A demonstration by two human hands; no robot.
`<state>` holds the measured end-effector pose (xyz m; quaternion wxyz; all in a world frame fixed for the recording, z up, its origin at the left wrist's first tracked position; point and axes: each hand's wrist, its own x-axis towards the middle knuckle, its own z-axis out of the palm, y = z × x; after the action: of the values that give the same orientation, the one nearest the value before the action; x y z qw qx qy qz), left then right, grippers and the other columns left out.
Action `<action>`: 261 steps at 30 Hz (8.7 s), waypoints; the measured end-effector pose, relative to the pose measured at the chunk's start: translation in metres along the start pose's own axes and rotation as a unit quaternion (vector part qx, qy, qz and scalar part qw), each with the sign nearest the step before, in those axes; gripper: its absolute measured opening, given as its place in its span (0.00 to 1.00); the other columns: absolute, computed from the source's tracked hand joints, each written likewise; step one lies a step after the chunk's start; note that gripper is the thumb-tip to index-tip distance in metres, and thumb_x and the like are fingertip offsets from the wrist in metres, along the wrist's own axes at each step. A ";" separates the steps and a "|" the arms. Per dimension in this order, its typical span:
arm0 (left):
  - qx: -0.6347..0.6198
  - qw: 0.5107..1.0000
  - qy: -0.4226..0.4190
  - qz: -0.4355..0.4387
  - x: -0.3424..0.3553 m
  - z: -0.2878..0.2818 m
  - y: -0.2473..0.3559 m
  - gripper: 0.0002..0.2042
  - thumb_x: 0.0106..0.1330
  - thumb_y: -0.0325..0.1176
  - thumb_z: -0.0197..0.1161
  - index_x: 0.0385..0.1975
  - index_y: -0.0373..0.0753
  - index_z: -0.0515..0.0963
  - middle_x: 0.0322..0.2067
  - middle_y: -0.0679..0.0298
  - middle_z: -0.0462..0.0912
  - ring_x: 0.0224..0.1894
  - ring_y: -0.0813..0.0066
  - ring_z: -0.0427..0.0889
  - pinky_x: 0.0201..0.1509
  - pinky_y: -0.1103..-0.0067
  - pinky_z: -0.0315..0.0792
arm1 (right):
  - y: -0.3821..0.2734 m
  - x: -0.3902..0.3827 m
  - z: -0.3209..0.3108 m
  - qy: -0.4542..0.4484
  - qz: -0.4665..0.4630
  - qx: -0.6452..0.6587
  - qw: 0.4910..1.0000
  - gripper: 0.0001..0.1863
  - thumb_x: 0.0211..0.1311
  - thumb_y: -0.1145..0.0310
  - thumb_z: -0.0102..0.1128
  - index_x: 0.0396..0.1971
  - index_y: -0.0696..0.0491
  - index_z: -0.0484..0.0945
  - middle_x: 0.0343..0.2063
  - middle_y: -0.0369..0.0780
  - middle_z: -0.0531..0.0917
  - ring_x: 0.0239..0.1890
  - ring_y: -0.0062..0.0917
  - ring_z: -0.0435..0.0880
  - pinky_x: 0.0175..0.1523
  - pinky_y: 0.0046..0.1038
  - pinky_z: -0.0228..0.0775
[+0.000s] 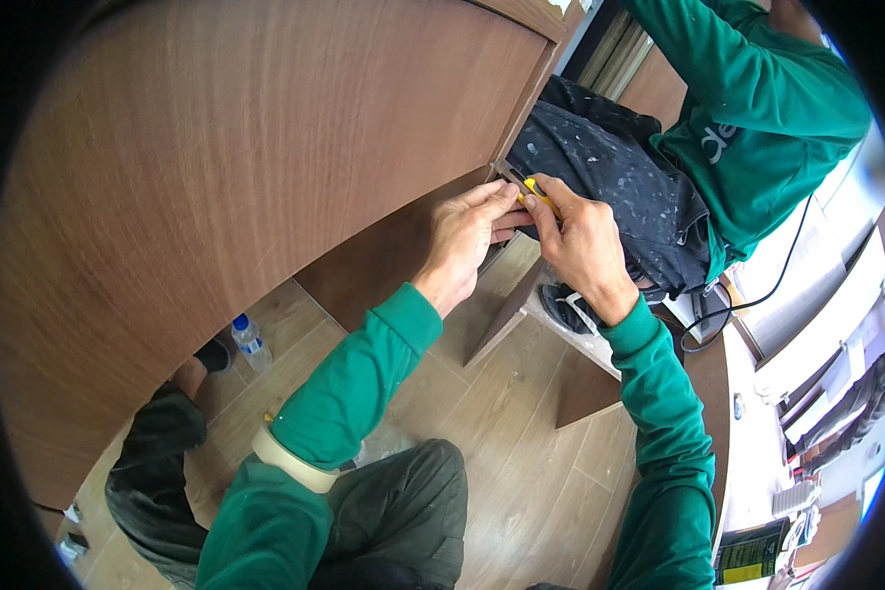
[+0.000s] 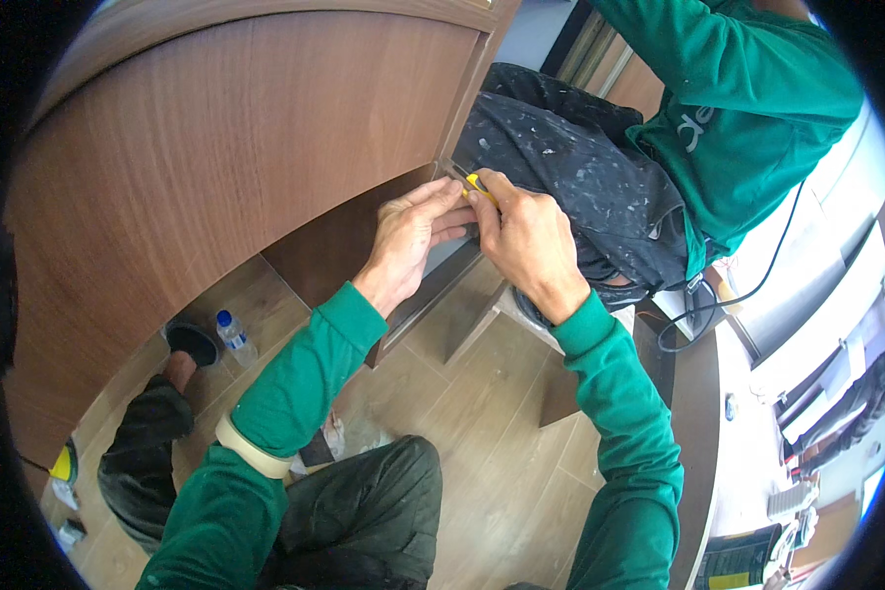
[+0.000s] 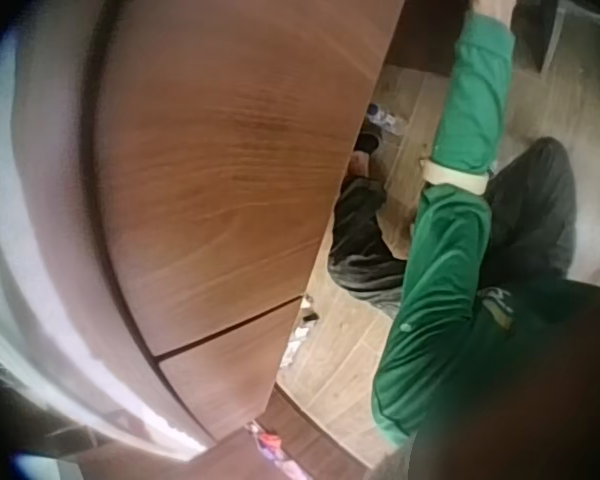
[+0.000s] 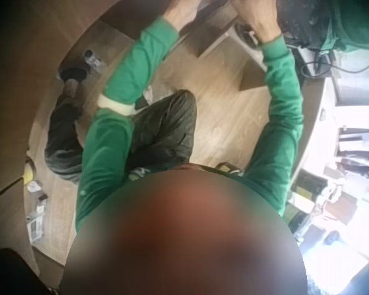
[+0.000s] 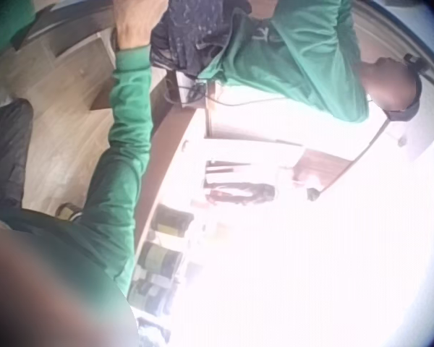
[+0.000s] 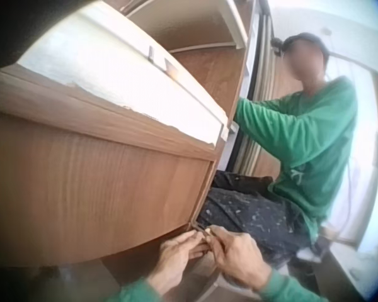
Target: The person sits on the floor and uses a utility knife to trim the edges of a wooden cabinet. A coworker applies sealant to the same cabinet while the person continues trimming.
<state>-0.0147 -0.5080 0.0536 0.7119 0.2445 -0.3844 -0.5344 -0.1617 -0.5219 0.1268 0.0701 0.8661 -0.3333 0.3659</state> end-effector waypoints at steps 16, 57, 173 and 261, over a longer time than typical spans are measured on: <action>0.003 1.000 0.003 -0.007 -0.008 -0.009 -0.007 0.20 0.76 0.41 0.63 0.59 0.33 0.79 0.50 0.58 0.88 0.51 0.69 0.88 0.57 0.72 0.75 | -0.002 -0.010 0.007 -0.013 -0.001 -0.009 1.000 0.14 0.69 0.64 0.62 0.50 0.54 0.84 0.32 0.55 0.87 0.34 0.51 0.88 0.39 0.45 0.81; 0.159 0.983 0.079 0.033 -0.007 -0.021 -0.017 0.16 0.71 0.44 0.69 0.42 0.34 0.87 0.36 0.58 0.90 0.36 0.72 0.89 0.41 0.78 0.79 | 0.022 -0.031 0.006 0.007 -0.116 -0.138 0.984 0.24 0.58 0.67 0.72 0.56 0.44 0.83 0.36 0.41 0.77 0.23 0.35 0.85 0.29 0.36 0.80; 0.103 0.992 0.050 0.047 -0.016 -0.003 -0.017 0.17 0.74 0.43 0.66 0.46 0.32 0.86 0.39 0.58 0.91 0.37 0.73 0.89 0.41 0.79 0.78 | 0.011 -0.038 -0.005 0.016 -0.086 -0.145 0.985 0.23 0.62 0.64 0.72 0.58 0.42 0.85 0.37 0.41 0.79 0.23 0.36 0.84 0.29 0.35 0.78; 0.174 0.977 0.114 0.054 0.015 -0.028 -0.011 0.21 0.65 0.51 0.75 0.30 0.35 0.86 0.22 0.65 0.84 0.25 0.82 0.82 0.32 0.83 0.75 | 0.017 -0.017 -0.019 -0.152 0.138 0.215 0.955 0.17 0.81 0.66 0.45 0.59 0.58 0.74 0.24 0.41 0.80 0.22 0.23 0.80 0.32 0.30 0.73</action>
<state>0.0038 -0.5278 0.0331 0.7253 0.4028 -0.4006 -0.3890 -0.1924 -0.5193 0.1272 -0.2200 0.8516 -0.3699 0.2993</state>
